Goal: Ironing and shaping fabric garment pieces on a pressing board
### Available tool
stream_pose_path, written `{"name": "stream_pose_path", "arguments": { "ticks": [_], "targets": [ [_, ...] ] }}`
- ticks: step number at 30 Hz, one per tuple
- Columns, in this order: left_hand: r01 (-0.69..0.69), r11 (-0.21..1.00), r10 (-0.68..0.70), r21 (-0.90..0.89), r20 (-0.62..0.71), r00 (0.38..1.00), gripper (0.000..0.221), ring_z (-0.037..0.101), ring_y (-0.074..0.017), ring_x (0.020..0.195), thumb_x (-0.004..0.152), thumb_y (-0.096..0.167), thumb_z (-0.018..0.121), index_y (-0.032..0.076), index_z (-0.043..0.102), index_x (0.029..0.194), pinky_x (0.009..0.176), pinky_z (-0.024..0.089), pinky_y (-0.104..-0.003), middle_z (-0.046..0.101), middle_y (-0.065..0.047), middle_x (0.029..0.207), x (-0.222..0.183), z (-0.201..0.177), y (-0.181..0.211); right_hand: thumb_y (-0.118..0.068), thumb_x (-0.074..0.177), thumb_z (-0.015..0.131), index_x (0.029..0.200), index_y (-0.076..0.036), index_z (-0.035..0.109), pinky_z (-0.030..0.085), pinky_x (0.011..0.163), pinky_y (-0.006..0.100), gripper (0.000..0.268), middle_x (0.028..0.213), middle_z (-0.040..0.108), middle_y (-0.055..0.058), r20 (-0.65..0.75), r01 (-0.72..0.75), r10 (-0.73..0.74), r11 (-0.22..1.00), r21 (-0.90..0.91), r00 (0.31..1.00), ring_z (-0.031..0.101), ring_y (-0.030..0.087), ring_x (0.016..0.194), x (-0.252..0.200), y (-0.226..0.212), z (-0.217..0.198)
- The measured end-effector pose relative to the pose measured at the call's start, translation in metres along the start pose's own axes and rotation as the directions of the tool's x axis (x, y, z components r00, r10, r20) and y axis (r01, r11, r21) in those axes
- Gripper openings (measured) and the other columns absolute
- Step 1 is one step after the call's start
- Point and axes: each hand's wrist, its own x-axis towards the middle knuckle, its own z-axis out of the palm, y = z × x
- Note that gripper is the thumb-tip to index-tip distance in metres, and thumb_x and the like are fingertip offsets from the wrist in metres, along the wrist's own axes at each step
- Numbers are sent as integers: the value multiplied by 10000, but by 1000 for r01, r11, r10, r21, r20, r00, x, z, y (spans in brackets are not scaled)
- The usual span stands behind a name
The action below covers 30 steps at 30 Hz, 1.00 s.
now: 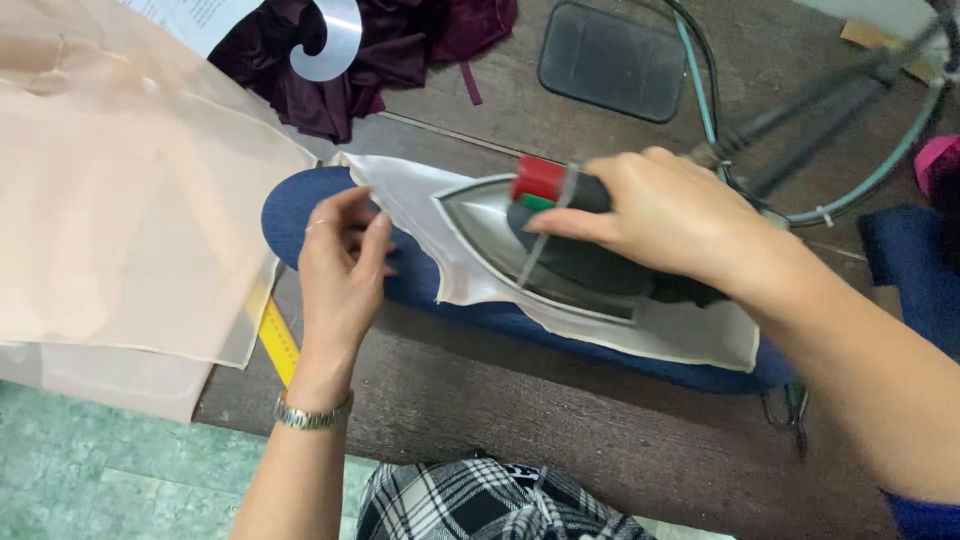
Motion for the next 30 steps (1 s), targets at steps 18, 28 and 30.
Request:
{"name": "stream_pose_path", "arguments": {
  "ticks": [18, 28, 30],
  "targets": [
    [226, 926, -283, 301, 158, 946, 222, 562, -117, 559, 781, 350, 736, 168, 625, 722, 607, 420, -312, 580, 59, 578, -39, 24, 28, -604, 827, 589, 879, -120, 692, 447, 679, 382, 497, 734, 707, 152, 58, -160, 158, 986, 41, 986, 660, 346, 737, -36, 66, 21],
    [265, 963, -258, -56, 113, 960, 307, 655, -112, 439, 805, 193, 778, 133, 495, 704, 462, 433, -189, 594, 19, 576, -43, 23, 24, -518, 800, 612, 1177, -284, 701, 459, 720, 327, 453, 729, 772, 114, -61, -360, 366, 928, 91, 929, 682, 259, 677, -88, 178, 89],
    [263, 953, -243, -152, 136, 960, 304, 628, -119, 410, 825, 155, 760, 120, 476, 719, 418, 402, -179, 588, -10, 558, -42, 27, 17, -516, 805, 611, 1161, -270, 706, 456, 713, 336, 443, 750, 768, 116, -81, -355, 363, 930, 96, 928, 683, 280, 693, -89, 175, 92]
  ]
}}
